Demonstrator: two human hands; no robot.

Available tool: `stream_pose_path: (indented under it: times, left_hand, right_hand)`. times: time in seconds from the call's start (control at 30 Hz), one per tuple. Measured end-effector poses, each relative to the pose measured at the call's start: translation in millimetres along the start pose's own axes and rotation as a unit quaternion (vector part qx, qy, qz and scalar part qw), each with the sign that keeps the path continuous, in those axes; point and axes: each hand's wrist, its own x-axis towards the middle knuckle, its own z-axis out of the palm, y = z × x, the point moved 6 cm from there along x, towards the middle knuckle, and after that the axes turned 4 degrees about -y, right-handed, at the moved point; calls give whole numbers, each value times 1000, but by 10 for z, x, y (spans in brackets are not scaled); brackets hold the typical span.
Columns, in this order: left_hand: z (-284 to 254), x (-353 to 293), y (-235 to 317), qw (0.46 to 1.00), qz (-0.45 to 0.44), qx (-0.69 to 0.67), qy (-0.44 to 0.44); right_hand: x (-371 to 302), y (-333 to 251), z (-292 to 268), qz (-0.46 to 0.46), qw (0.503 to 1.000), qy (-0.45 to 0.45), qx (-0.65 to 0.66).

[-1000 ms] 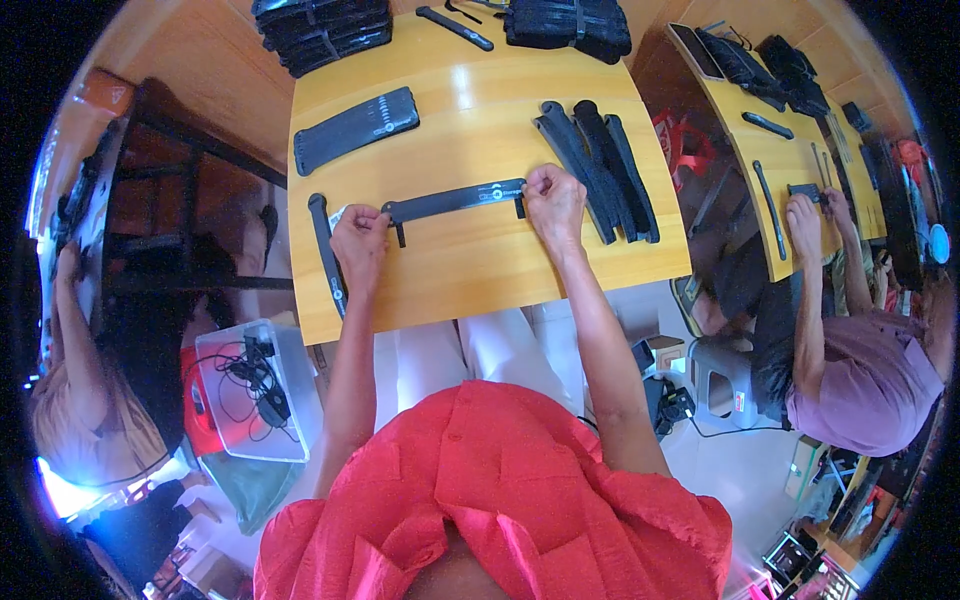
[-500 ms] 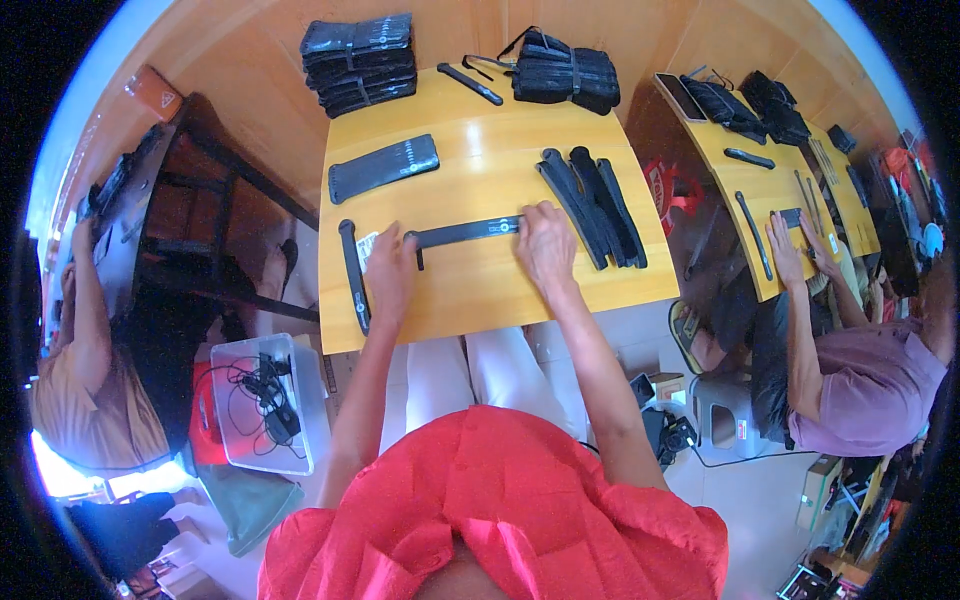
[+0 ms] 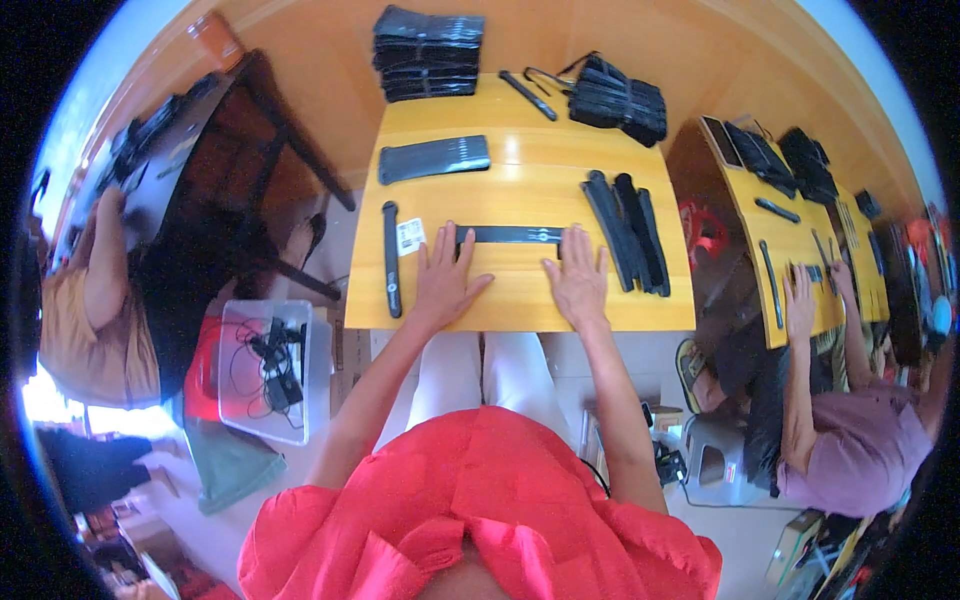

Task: The recorder is seen inspecting and assembling black plastic strap components at a workbench.

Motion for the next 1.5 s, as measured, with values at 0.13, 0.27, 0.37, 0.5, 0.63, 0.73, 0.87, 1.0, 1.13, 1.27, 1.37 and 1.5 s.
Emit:
stream_pose_path:
  times: [0.13, 0.27, 0.37, 0.5, 0.63, 0.73, 0.87, 1.0, 1.13, 1.27, 1.37, 1.5]
  left_hand:
    - [-224, -210, -73, 982, -56, -114, 138]
    - [-650, -720, -187, 932, -85, -306, 175]
    - [-678, -1169, -395, 894, -132, -368, 218]
    - [-426, -1652, -600, 777, -255, -546, 179]
    - [-366, -1859, -652, 751, -280, -568, 189]
    - [-394, -1851, -621, 739, -271, -588, 188]
    - [-414, -1859, -584, 712, -278, -618, 182]
    - [-337, -1808, -528, 648, -315, -680, 138]
    - [-449, -1531, -144, 552, -267, -789, 40]
    - [-594, -1333, 118, 598, -218, -770, -35]
    - [-752, -1231, 184, 586, -187, -788, -17]
    - [-1105, -1165, 331, 527, -151, -836, -15]
  right_hand:
    - [-88, 11, -154, 12, 998, 55, 30]
    - [-255, -241, -419, -32, 977, 157, 138]
    - [-357, -793, -354, -90, 965, 95, 226]
    - [-406, -1720, -234, -143, 942, 18, 302]
    - [-276, -2328, -50, -112, 955, -87, 260]
    - [-206, -2370, 209, -118, 964, -74, 226]
    - [-252, -2172, 250, -90, 951, -31, 295]
    - [-541, -1873, 199, 51, 723, -306, 617]
    - [-865, -1607, -210, 72, 635, -308, 705]
    - [-943, -1510, -638, 14, 698, -222, 681]
    - [-893, -1461, -973, -60, 763, -156, 624]
    - [-825, -1268, -1307, -92, 797, -97, 590]
